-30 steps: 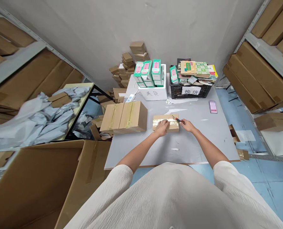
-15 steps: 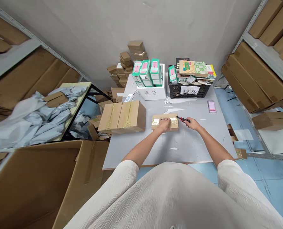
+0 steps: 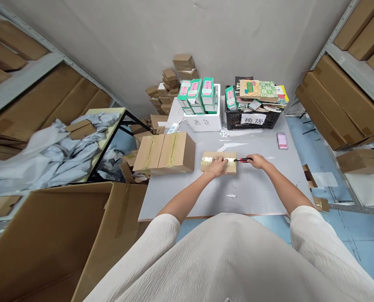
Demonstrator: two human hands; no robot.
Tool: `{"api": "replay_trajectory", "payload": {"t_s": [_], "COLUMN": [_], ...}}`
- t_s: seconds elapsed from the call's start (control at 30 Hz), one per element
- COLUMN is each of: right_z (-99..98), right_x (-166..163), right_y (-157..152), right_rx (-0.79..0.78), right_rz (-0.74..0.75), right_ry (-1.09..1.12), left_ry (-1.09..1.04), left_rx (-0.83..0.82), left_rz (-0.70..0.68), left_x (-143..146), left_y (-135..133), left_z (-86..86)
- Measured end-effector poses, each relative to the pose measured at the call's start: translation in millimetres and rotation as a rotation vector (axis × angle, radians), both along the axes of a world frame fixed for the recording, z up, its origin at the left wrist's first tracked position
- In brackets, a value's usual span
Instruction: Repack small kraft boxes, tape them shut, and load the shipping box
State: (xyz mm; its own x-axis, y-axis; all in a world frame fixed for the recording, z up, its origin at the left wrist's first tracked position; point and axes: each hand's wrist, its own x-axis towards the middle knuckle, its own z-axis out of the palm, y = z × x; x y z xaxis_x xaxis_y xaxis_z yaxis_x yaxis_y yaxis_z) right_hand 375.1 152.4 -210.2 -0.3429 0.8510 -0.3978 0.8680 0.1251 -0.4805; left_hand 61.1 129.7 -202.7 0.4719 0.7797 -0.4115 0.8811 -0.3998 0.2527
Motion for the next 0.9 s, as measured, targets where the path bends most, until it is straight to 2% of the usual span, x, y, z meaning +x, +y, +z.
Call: {"api": "replay_trajectory", "payload": {"t_s": [0.17,0.27,0.37,0.6,0.77,0.9], "right_z": [-3.1,-3.4,-3.4,-5.6,-8.4,-4.9], "right_x": [-12,-19,-17,-4,-14,0], "right_y": [12,17,18,9,-8,-14], "right_rx": [0.028,0.065,0.003,-0.291,-0.273,-0.309], "right_rz": [0.130,0.144,0.124,0.076,-0.004,-0.104], "right_ry": [-0.086,-0.074,-0.061,0.107,0.141,0.141], "left_ry": [-0.018,-0.014,-0.024,-0.032,-0.018,-0.068], "left_rx": [-0.014,-0.015,-0.016,0.005,-0.004,-0.012], "left_rz": [-0.009,-0.009,0.003,0.003,0.013,0.052], "left_x": [-1,-2,-3,-3,-1,-3], "left_y": [-1,-1,-1,-3,2,1], "left_z": [-0.7,-1.4,-2.7,-3.2,-3.0,-5.9]}}
